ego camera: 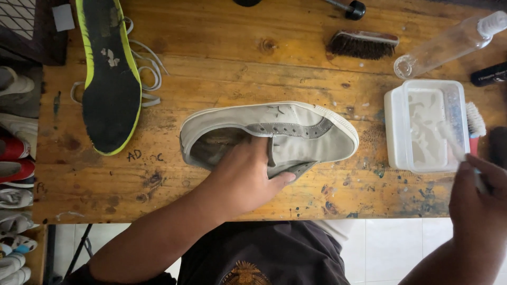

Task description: A person is cleaning the upper part of a white sneaker by scrubbing it with a toothbrush dipped in cleaning solution and then wiping it with a cloth.

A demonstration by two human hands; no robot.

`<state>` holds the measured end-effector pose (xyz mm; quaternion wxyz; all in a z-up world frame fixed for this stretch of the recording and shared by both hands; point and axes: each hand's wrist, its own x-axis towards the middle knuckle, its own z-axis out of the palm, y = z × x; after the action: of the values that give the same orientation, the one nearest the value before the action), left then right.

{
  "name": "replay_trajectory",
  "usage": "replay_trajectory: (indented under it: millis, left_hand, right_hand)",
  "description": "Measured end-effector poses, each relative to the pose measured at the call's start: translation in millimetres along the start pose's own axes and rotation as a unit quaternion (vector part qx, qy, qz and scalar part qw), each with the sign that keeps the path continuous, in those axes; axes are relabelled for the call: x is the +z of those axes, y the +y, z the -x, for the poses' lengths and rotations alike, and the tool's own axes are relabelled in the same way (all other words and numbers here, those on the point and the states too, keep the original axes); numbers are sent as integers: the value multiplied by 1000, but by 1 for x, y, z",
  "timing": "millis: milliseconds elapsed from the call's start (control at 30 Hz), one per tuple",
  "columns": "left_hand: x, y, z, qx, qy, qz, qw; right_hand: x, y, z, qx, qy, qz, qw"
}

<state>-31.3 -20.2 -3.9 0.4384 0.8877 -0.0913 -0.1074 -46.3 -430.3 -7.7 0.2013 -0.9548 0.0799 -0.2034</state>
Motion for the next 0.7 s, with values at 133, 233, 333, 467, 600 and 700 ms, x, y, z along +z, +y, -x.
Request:
replay_trajectory:
  millis: [133, 233, 333, 467, 600, 700]
  left_hand:
    - [-4, 3, -1, -20, -24, -3, 1000]
    - [-10, 10, -1, -35, -40, 8, 999]
    - [-12, 13, -3, -76, -65, -1, 995]
    - [-11, 13, -9, -76, -51, 28, 995]
    - [-21, 24, -12, -132, -61, 63, 987]
    - [-16, 19, -13, -132, -31, 92, 986]
  right_hand:
    - [8, 15, -3, -77, 71, -31, 994]
    - [2, -6, -1, -58, 24, -1, 998]
    - [-4, -29, 0, 35, 26, -45, 998]
    - [-2, -24, 2, 29, 32, -82, 996]
    - [14, 44, 11, -138, 28, -161, 977]
    - [5, -52, 3, -209, -58, -90, 972]
